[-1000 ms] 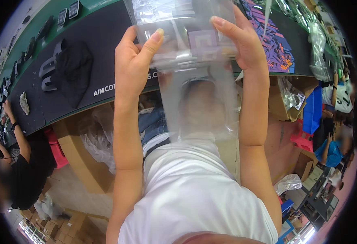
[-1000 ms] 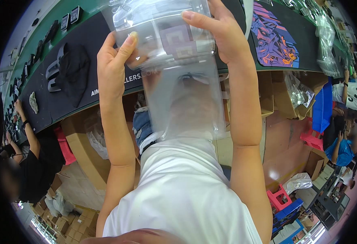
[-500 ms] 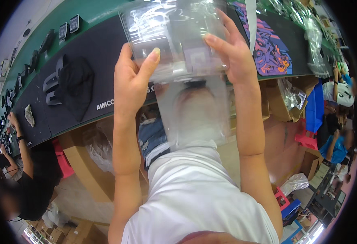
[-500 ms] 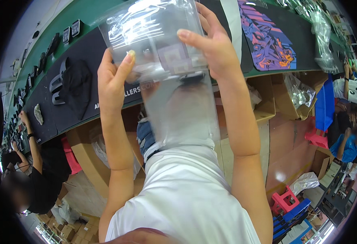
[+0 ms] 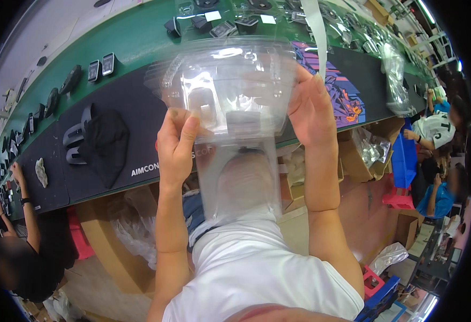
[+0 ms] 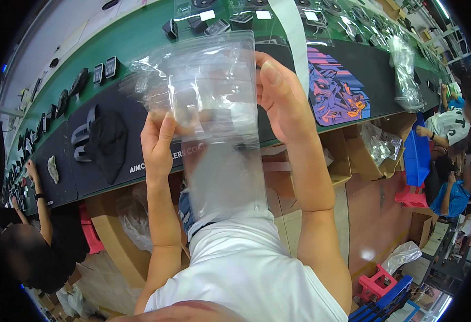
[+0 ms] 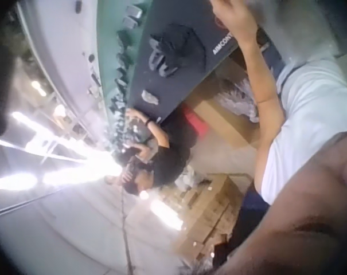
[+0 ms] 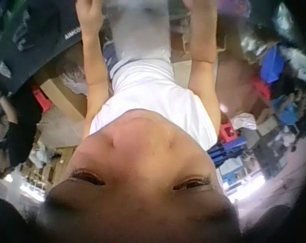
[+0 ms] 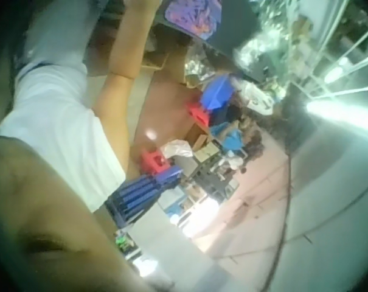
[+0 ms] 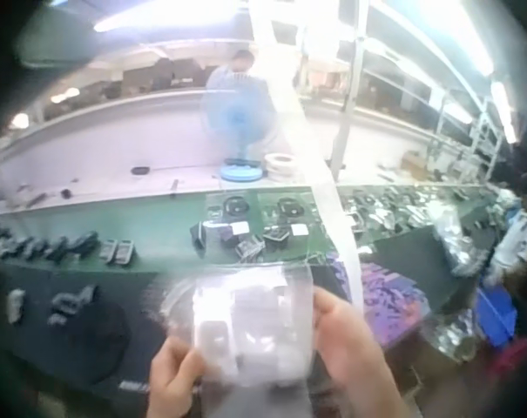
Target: Placing electronic mouse shells into plastic blister packs and applying labels.
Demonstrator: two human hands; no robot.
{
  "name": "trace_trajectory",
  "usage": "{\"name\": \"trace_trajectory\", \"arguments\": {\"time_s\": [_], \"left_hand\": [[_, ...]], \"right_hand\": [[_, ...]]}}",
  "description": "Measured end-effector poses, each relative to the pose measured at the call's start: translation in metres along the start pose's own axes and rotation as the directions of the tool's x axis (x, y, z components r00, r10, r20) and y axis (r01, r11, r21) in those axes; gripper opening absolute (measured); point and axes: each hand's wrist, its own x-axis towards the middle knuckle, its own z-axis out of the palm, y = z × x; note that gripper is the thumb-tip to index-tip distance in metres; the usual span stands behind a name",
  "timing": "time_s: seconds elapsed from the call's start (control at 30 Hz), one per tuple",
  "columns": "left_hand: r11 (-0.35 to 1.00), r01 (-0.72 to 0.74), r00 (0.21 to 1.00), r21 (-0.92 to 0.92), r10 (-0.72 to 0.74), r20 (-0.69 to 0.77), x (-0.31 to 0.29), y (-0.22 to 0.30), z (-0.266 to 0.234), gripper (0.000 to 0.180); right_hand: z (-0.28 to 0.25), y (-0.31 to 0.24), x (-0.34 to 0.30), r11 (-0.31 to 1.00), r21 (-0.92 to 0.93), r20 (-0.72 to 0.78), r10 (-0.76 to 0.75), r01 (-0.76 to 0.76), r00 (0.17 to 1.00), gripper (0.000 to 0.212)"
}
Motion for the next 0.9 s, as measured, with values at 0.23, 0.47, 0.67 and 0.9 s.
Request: {"name": "trace_trajectory", "arguments": {"time_s": [0.23,0.47,0.67,0.9], "left_hand": [[0.998,-0.052,0.996,0.022,0.05,0.079,-0.002,-0.002,-0.005,0.026],[0.993,-0.089,0.995,0.073,0.086,0.05,-0.008,-0.007,-0.01,0.028],[0.99,-0.14,0.971,0.029,0.132,0.198,-0.01,-0.02,-0.022,0.027],[0.849,-0.51,0.83,0.138,0.443,0.34,-0.015,-0.036,-0.033,0.068]], "right_hand": [[-0.009,-0.03,0.023,0.978,-0.106,0.088,0.189,-0.179,0.978,0.064],[0.002,-0.054,0.014,0.926,-0.374,0.277,0.153,-0.04,0.949,0.102],[0.043,-0.076,-0.003,0.884,-0.421,-0.122,0.169,-0.205,0.978,0.089],[0.016,-0.033,-0.004,0.924,-0.332,0.012,0.205,-0.19,0.979,0.075]]}}
